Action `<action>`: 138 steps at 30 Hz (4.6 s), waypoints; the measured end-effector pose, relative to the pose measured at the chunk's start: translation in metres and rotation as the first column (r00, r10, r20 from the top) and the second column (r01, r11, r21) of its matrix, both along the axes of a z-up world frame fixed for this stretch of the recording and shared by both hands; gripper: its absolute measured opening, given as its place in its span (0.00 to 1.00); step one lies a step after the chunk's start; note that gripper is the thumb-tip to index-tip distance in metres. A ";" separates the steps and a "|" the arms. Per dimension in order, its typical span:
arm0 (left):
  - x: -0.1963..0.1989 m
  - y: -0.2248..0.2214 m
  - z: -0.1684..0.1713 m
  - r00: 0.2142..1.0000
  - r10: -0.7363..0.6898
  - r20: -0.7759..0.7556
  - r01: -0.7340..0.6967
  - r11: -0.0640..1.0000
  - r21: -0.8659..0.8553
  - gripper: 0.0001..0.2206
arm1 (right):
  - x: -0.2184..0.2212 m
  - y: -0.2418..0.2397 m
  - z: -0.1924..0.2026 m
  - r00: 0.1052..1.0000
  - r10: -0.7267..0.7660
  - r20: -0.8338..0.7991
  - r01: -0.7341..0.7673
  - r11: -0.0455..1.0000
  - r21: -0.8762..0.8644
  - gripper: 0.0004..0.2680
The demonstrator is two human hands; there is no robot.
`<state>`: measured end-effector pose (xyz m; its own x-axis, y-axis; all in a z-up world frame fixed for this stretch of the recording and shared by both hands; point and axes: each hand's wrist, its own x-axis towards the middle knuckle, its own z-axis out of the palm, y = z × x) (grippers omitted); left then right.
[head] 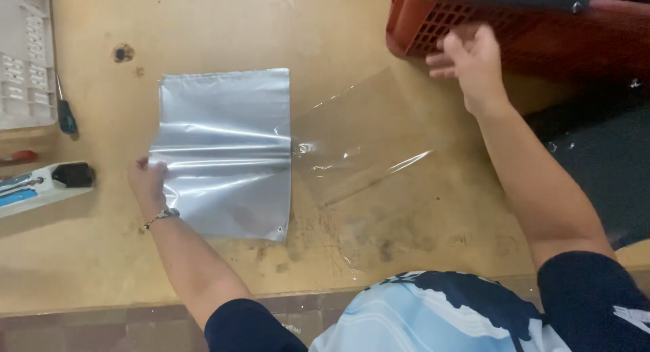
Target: Package stacks of black plastic bags into clear plastic sleeves and apply labels.
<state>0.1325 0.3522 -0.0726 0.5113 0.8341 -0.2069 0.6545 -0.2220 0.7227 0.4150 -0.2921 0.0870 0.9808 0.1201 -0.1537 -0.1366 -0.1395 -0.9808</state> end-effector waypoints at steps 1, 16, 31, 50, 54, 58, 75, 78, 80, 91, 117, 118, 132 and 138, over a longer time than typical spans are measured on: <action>0.003 -0.009 0.016 1.000 0.002 0.005 -0.001 1.000 -0.003 0.25 | -0.014 -0.007 -0.006 1.000 0.002 0.005 -0.001 1.000 -0.003 0.08; 0.100 -0.268 0.311 0.725 -0.688 0.036 0.282 0.344 0.896 0.11 | -0.186 -0.095 -0.115 0.949 0.247 -0.194 -0.300 0.893 -0.334 0.11; 0.063 -0.462 0.405 0.071 -0.936 0.344 0.912 0.200 0.357 0.09 | -0.143 -0.149 -0.061 0.870 0.475 0.131 -0.480 0.755 0.447 0.41; 0.285 -0.261 0.209 0.568 -0.590 -0.573 0.771 0.139 0.622 0.08 | -0.108 0.110 -0.181 0.751 0.364 -0.551 0.039 0.809 0.587 0.12; 0.336 -0.278 0.133 0.655 -0.626 -0.422 0.532 -0.014 0.847 0.09 | -0.095 0.140 -0.178 0.762 0.064 -0.644 0.323 0.825 0.464 0.11; 0.358 -0.305 0.058 0.714 -0.651 -0.259 0.366 0.032 0.930 0.04 | -0.082 0.144 -0.204 0.733 -0.115 -0.670 0.453 0.818 0.355 0.12; 0.107 -0.361 -0.048 0.814 -0.506 -0.284 0.483 0.319 0.815 0.18 | -0.089 0.028 -0.127 0.971 -0.009 -0.238 0.021 0.999 0.048 0.20; 0.131 -0.338 0.023 0.819 -0.543 -0.187 0.333 0.182 0.925 0.01 | -0.120 -0.059 -0.203 0.988 -0.011 -0.151 0.008 1.000 -0.020 0.16; 0.148 -0.313 0.000 0.843 -0.486 -0.230 0.312 0.095 0.945 0.03 | -0.169 -0.091 -0.197 0.988 -0.036 -0.148 0.026 0.997 -0.073 0.15; 0.029 -0.416 0.027 0.474 -0.626 -0.619 0.863 0.192 0.467 0.31 | -0.311 -0.250 -0.066 0.804 0.333 0.493 0.348 0.409 -0.844 0.09; 0.039 -0.706 0.072 0.597 -0.702 0.387 0.471 -0.083 -0.878 0.54 | -0.292 -0.361 0.008 0.564 0.500 0.658 0.023 0.787 -0.617 0.05; 0.046 -0.693 0.000 0.604 -0.696 0.388 0.472 -0.080 -0.878 0.54 | -0.300 -0.357 0.008 0.559 0.506 0.657 0.016 0.786 -0.618 0.05; 0.003 -0.616 -0.014 0.816 -0.410 0.408 0.559 0.740 -0.375 0.19 | -0.270 -0.295 -0.072 0.095 0.620 0.779 0.019 0.781 -0.625 0.07; 0.035 -0.585 -0.068 0.890 -0.409 0.204 0.434 0.896 -0.098 0.26 | -0.267 -0.368 -0.083 0.484 0.749 0.453 0.191 0.414 -0.890 0.27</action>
